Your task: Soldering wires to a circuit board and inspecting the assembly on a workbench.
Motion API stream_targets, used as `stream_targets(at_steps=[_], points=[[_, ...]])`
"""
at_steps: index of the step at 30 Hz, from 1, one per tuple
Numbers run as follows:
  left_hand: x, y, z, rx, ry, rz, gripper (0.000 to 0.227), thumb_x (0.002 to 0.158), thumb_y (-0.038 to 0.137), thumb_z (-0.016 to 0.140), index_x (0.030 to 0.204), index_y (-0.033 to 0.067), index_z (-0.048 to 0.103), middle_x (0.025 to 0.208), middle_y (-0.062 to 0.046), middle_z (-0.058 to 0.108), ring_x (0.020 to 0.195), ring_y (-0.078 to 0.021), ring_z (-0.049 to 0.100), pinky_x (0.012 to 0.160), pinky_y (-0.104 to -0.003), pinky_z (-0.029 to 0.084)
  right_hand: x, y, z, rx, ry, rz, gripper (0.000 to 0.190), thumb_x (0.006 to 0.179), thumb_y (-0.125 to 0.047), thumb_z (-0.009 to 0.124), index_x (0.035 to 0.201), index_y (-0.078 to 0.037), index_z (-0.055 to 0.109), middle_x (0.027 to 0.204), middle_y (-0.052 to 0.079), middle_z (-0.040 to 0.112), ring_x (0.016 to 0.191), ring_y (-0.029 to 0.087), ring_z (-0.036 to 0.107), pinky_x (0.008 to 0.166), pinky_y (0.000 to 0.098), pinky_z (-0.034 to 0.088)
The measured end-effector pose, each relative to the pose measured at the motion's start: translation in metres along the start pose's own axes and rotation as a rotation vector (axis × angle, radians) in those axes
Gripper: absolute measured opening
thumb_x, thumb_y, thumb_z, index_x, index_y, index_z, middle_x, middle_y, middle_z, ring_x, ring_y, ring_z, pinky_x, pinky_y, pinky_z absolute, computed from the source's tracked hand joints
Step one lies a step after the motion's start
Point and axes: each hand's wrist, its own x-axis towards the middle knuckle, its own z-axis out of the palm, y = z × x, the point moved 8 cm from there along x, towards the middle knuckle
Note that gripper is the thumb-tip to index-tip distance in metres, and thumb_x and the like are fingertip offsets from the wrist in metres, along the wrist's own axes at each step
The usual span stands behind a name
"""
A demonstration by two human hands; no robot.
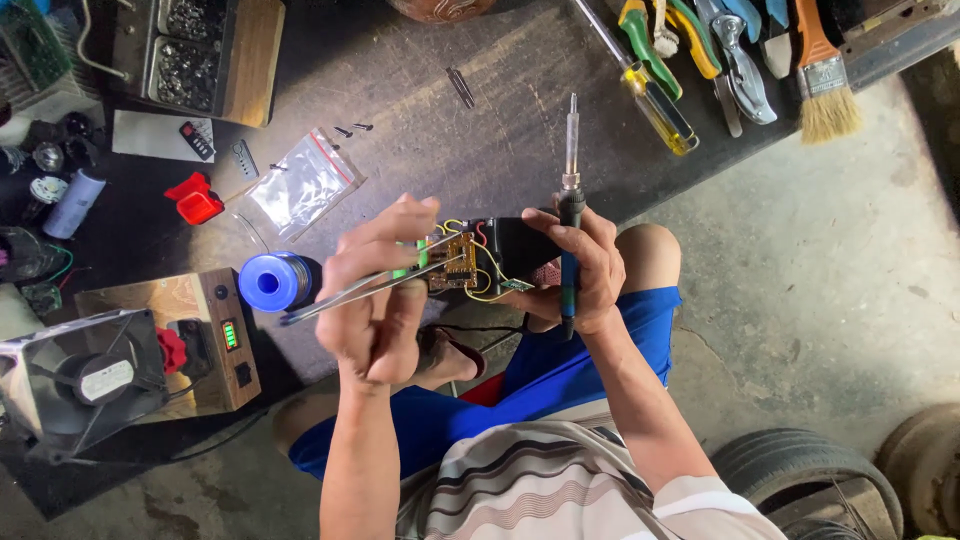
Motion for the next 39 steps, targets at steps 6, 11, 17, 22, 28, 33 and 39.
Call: stream_targets(at_steps=[6,11,17,22,28,33,39], points=[[-0.065,0.007,-0.036,-0.163,0.232,-0.054,0.012,0.099,0.005,0.043,0.104,-0.0041,0.050,0.090,-0.024,0.059,0.082,-0.0402,0.072,0.081,-0.058,0.067,0.016,-0.008,0.001,0.112,-0.122,0.071,0.078,0.069,-0.034,0.102,0.123,-0.002,0.055,0.124,0.022,0.071,0.120,0.036,0.067,0.102,0.0437,0.054],[-0.125,0.004,0.013,-0.307,0.286,-0.474,0.007,0.085,-0.001,0.042,0.085,0.0035,0.047,0.089,-0.012,0.050,0.070,-0.0280,0.059,0.060,-0.037,0.050,-0.009,0.008,-0.012,0.307,-0.168,0.197,0.060,0.083,-0.010,0.071,0.136,-0.013,0.043,0.135,0.023,0.059,0.125,0.039,0.064,0.111,0.0523,0.055],[-0.163,-0.027,0.054,-0.269,0.345,-0.635,0.009,0.085,-0.007,0.061,0.091,-0.0027,0.067,0.069,-0.012,0.057,0.049,-0.0108,0.046,0.043,-0.026,0.038,-0.030,0.002,-0.016,0.651,0.058,0.309,0.021,0.112,-0.020,0.050,0.116,0.001,0.051,0.128,0.033,0.057,0.107,0.049,0.071,0.089,0.0581,0.064],[-0.163,-0.052,0.086,-0.312,0.546,-0.807,0.021,0.091,0.000,0.072,0.112,-0.0035,0.068,0.077,-0.013,0.068,0.049,-0.0070,0.049,0.040,-0.024,0.036,-0.017,-0.012,-0.027,0.466,0.048,0.193,0.028,0.114,-0.027,0.045,0.113,0.000,0.051,0.125,0.029,0.059,0.104,0.047,0.074,0.091,0.0534,0.064],[-0.178,-0.078,0.113,-0.631,0.735,-0.895,0.026,0.091,-0.003,0.073,0.116,-0.0078,0.072,0.067,-0.021,0.068,0.036,-0.0034,0.035,0.037,-0.021,0.032,-0.016,-0.017,-0.040,0.429,0.057,0.116,0.019,0.109,-0.012,0.050,0.112,0.007,0.047,0.121,0.035,0.055,0.101,0.058,0.070,0.084,0.0610,0.065],[-0.193,-0.092,0.119,-0.730,0.830,-0.870,0.020,0.092,-0.003,0.071,0.112,-0.0059,0.073,0.060,-0.022,0.064,0.029,-0.0053,0.035,0.037,-0.022,0.032,-0.016,-0.024,-0.041,0.445,0.057,0.128,0.019,0.105,-0.008,0.057,0.108,0.009,0.048,0.120,0.035,0.056,0.100,0.057,0.071,0.084,0.0602,0.067],[-0.185,-0.086,0.124,-0.834,0.824,-0.896,0.022,0.092,0.001,0.071,0.113,-0.0022,0.073,0.060,-0.020,0.062,0.028,-0.0054,0.033,0.037,-0.023,0.031,-0.015,-0.028,-0.045,0.431,0.047,0.168,0.018,0.104,-0.008,0.059,0.104,0.007,0.048,0.119,0.037,0.055,0.094,0.056,0.072,0.083,0.0621,0.065]])
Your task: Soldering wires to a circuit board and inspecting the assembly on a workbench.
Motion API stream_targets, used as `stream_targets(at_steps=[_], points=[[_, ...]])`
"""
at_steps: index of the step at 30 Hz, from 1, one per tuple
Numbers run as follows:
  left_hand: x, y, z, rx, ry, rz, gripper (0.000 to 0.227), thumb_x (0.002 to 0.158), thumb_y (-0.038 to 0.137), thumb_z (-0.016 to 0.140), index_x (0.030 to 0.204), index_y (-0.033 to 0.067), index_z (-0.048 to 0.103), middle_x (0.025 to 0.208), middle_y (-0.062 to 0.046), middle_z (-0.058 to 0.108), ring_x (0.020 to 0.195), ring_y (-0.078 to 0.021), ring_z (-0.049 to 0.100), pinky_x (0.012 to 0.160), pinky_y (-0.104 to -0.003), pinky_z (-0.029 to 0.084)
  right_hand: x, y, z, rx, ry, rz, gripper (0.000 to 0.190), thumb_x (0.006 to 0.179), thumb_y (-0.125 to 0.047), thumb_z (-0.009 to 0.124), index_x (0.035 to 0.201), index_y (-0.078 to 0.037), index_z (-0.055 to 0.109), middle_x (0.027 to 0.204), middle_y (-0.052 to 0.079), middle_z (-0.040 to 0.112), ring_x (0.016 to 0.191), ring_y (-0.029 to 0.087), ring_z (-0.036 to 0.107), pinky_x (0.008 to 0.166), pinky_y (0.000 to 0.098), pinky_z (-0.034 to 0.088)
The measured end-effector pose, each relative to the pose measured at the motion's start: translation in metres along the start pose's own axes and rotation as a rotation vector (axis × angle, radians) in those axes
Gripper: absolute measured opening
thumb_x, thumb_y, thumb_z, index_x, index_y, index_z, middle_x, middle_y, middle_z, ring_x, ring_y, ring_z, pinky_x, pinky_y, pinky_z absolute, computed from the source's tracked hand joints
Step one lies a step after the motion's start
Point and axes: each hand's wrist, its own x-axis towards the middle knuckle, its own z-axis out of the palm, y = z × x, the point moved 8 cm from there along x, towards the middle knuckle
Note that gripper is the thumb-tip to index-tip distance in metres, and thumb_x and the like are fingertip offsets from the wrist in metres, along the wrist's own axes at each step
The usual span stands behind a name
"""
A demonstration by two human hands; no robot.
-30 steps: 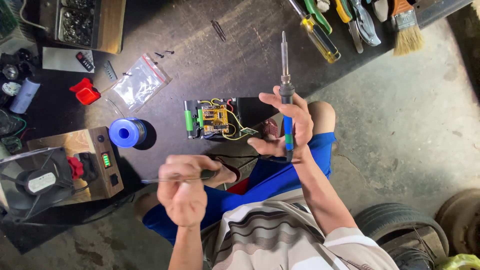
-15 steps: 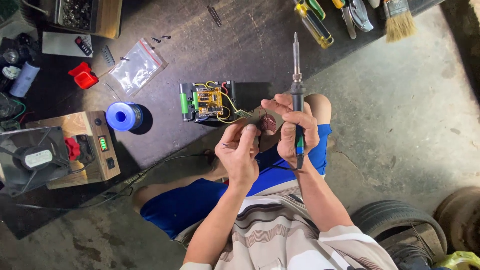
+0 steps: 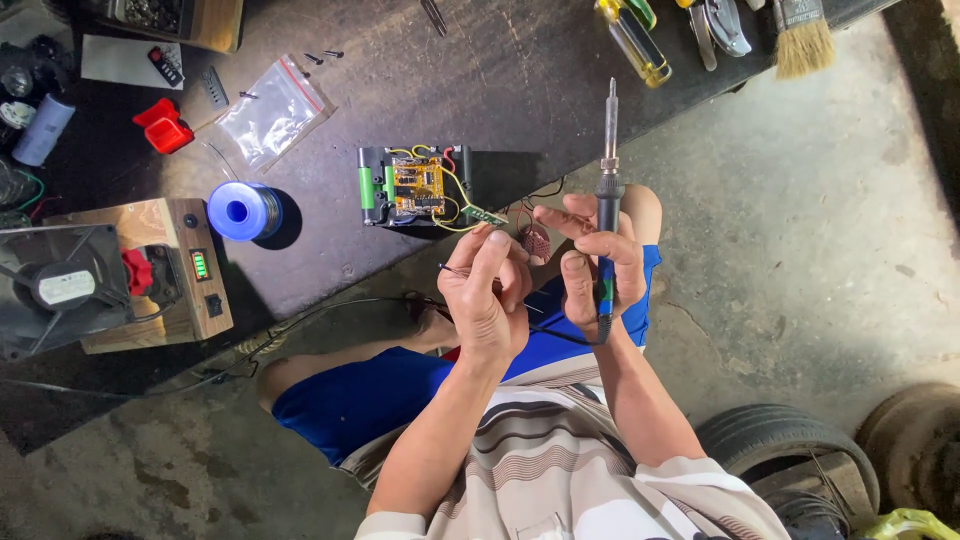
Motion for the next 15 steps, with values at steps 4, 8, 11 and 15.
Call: stream_targets(at_steps=[4,8,11,15], points=[[-0.002,-0.002,0.001,-0.019,-0.001,-0.011,0.020,0.092,0.000,0.071,0.111,-0.0020,0.073,0.060,-0.021,0.062,0.027,-0.0056,0.034,0.037,-0.023,0.031,-0.004,0.002,-0.002,-0.007,-0.016,0.027,0.018,0.102,-0.005,0.061,0.104,0.007,0.047,0.119,0.039,0.054,0.094,0.059,0.071,0.082,0.0646,0.064],[-0.005,0.002,0.013,-0.058,-0.011,-0.048,0.016,0.091,0.000,0.071,0.107,-0.0026,0.073,0.058,-0.020,0.061,0.028,-0.0054,0.033,0.037,-0.022,0.030,-0.004,0.000,0.002,-0.030,-0.018,0.042,0.017,0.100,-0.003,0.062,0.102,0.006,0.048,0.120,0.038,0.056,0.093,0.055,0.073,0.082,0.0630,0.066],[-0.007,0.011,0.025,-0.060,0.003,-0.064,0.011,0.091,0.000,0.071,0.102,-0.0030,0.072,0.055,-0.017,0.059,0.028,-0.0049,0.032,0.037,-0.021,0.029,-0.004,-0.001,0.004,-0.045,-0.023,0.034,0.017,0.100,-0.003,0.063,0.103,0.005,0.049,0.121,0.037,0.057,0.095,0.055,0.073,0.082,0.0616,0.066],[-0.005,0.011,0.024,-0.033,0.025,-0.060,0.007,0.090,0.002,0.072,0.095,-0.0030,0.069,0.054,-0.015,0.059,0.028,-0.0044,0.031,0.035,-0.021,0.027,-0.005,-0.001,0.006,-0.044,-0.041,0.008,0.016,0.102,-0.004,0.061,0.105,0.005,0.048,0.122,0.034,0.056,0.096,0.053,0.073,0.082,0.0601,0.066]])
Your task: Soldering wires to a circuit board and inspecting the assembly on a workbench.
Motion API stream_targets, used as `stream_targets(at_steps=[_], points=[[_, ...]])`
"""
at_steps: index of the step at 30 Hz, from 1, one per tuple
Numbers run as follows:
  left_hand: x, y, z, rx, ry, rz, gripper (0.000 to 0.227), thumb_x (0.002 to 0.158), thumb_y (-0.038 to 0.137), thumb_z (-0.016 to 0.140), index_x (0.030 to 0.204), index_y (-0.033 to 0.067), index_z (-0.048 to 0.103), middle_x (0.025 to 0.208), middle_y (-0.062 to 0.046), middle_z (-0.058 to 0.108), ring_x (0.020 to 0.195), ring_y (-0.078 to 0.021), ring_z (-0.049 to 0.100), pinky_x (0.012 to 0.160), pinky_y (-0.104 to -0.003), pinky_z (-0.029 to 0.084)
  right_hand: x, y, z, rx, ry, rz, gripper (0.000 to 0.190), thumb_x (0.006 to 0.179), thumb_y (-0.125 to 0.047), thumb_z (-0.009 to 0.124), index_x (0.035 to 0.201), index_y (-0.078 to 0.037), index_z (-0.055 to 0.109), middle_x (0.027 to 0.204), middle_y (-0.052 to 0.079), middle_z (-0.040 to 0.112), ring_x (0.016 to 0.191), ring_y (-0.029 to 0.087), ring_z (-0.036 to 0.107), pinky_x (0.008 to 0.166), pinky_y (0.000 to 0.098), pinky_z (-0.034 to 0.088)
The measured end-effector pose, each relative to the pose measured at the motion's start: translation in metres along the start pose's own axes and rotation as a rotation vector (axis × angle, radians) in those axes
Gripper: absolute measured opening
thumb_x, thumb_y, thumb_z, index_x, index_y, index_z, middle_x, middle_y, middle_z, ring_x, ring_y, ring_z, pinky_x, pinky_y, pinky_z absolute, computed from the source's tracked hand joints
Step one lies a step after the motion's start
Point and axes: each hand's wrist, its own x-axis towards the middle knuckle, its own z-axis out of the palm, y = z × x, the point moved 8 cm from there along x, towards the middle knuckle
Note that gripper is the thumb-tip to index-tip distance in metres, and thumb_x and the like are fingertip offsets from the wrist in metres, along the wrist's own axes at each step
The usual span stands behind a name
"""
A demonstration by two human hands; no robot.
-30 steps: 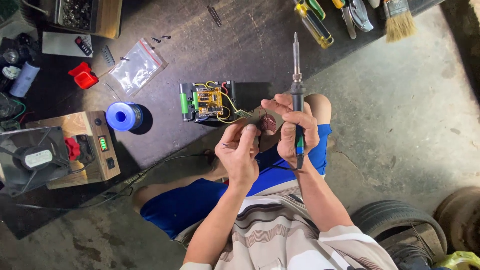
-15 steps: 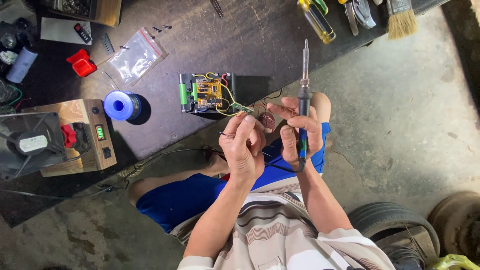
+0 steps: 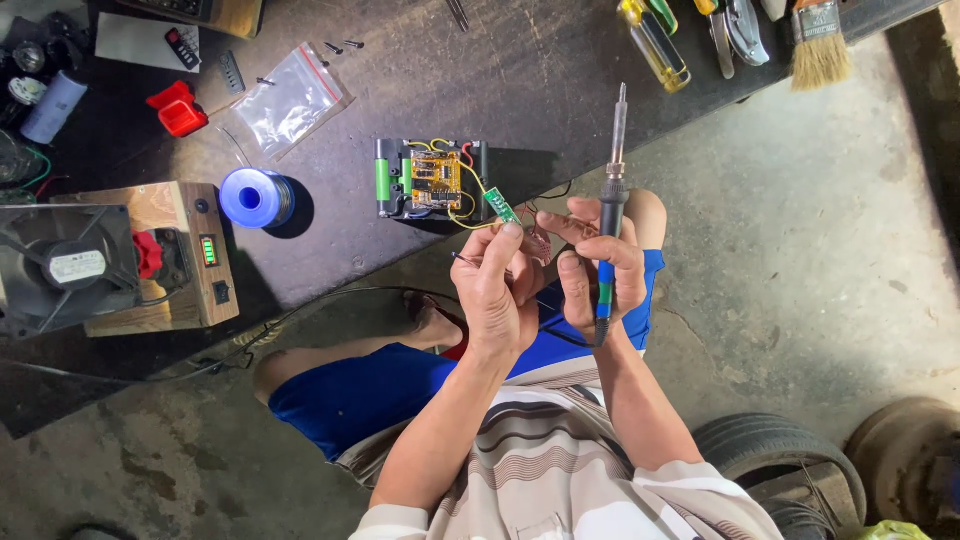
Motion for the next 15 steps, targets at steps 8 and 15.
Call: stream_targets(at_steps=[8,15], points=[[0.000,0.002,0.006,0.012,0.030,-0.011,0.005,0.089,0.001,0.070,0.093,-0.0008,0.067,0.043,-0.009,0.045,0.030,-0.0068,0.027,0.038,-0.020,0.026,0.003,-0.003,0.004,-0.026,0.015,-0.009,0.018,0.098,-0.001,0.065,0.103,0.004,0.048,0.119,0.033,0.057,0.093,0.050,0.075,0.082,0.0564,0.066],[-0.002,0.013,0.008,0.065,0.017,0.017,0.004,0.090,0.000,0.073,0.094,0.0004,0.072,0.038,-0.008,0.043,0.028,-0.0080,0.030,0.036,-0.019,0.030,0.020,-0.005,0.009,-0.177,0.034,0.009,0.026,0.093,0.000,0.074,0.097,0.000,0.048,0.107,0.024,0.063,0.086,0.039,0.078,0.079,0.0461,0.065]])
